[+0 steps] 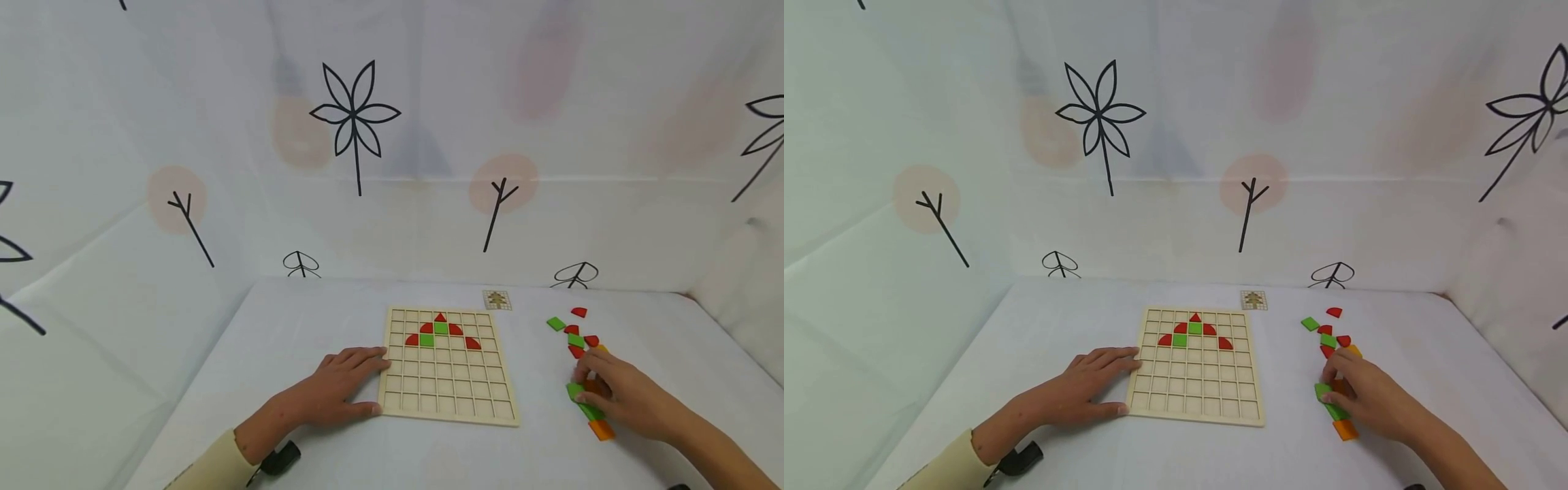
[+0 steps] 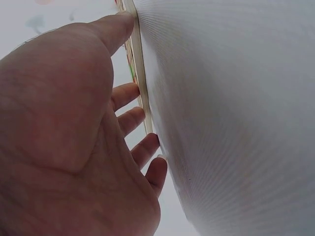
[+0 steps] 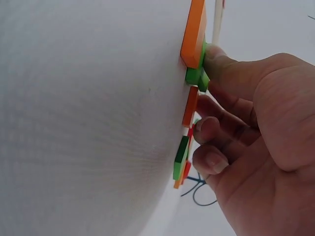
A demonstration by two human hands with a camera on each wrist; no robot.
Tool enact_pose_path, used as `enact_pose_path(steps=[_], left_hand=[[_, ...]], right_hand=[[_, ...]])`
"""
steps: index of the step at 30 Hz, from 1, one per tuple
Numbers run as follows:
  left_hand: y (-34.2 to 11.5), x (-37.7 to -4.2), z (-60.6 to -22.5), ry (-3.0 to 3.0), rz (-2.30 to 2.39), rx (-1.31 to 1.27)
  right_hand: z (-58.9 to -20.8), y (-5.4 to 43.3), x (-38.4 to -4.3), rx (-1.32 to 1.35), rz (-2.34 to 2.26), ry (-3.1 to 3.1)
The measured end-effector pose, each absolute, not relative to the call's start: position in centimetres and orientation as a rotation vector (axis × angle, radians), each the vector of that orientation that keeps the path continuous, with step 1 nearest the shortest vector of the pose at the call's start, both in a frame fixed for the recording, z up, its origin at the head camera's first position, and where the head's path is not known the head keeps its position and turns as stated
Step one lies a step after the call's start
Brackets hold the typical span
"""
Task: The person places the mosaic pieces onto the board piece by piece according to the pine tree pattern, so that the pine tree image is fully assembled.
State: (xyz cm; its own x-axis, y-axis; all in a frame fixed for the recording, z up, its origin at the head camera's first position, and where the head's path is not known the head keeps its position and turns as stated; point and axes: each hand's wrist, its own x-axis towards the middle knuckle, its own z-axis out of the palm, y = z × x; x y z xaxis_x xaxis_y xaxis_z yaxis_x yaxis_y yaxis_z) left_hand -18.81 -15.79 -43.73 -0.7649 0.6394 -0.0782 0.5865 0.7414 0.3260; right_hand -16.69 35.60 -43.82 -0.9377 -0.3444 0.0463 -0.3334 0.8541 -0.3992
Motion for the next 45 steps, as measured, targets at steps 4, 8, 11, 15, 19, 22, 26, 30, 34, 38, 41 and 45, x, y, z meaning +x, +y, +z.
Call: enact_pose_path(steps=[4, 8, 11, 15, 19, 22, 26, 30, 34, 38, 41, 45], left_hand=[[-15.8, -18.8, -43.7, 2.755, 0.421, 0.975], [-15.8, -18.8, -43.7, 2.751, 0.421, 0.968], [-15.8, -18.8, -43.8, 2.746, 0.423, 0.967], [-15.8, -18.8, -43.9, 2.745, 0.421, 0.970], [-15.8, -18.8, -44.0, 2.751, 0.414, 0.974], [-15.8, -18.9, -44.0, 2.754, 0.413, 0.977], [-15.8, -18.8, -44.0, 2.756, 0.412, 0.975], [-15.8, -18.8, -43.9, 2.757, 0.414, 0.970], [-15.8, -18.8, -43.8, 2.757, 0.415, 0.974], [-15.8, -18.9, -43.9, 2.754, 0.416, 0.982], [-15.8, -18.9, -44.0, 2.755, 0.413, 0.984], [-15.8, -19.0, -43.9, 2.755, 0.416, 0.983]], right_hand=[[-43.8, 35.6, -16.7, -0.544, -0.702, 2.983], [-43.8, 35.4, -16.7, -0.553, -0.732, 2.980], [-43.9, 35.3, -16.7, -0.577, -0.763, 2.977], [-44.0, 35.0, -16.6, -0.604, -0.840, 2.966], [-43.9, 34.3, -16.7, -0.625, -0.896, 3.013], [-43.6, 33.4, -16.9, -0.648, -0.925, 3.045], [-43.0, 32.0, -16.9, -0.696, -0.978, 3.040], [-42.6, 30.7, -16.7, -0.771, -1.035, 3.058], [-42.1, 29.3, -16.8, -0.748, -1.086, 3.033], [-41.6, 27.8, -17.3, -0.648, -1.091, 2.992], [-41.3, 26.8, -17.7, -0.612, -1.083, 2.986], [-40.9, 25.5, -18.3, -0.615, -1.087, 2.975]])
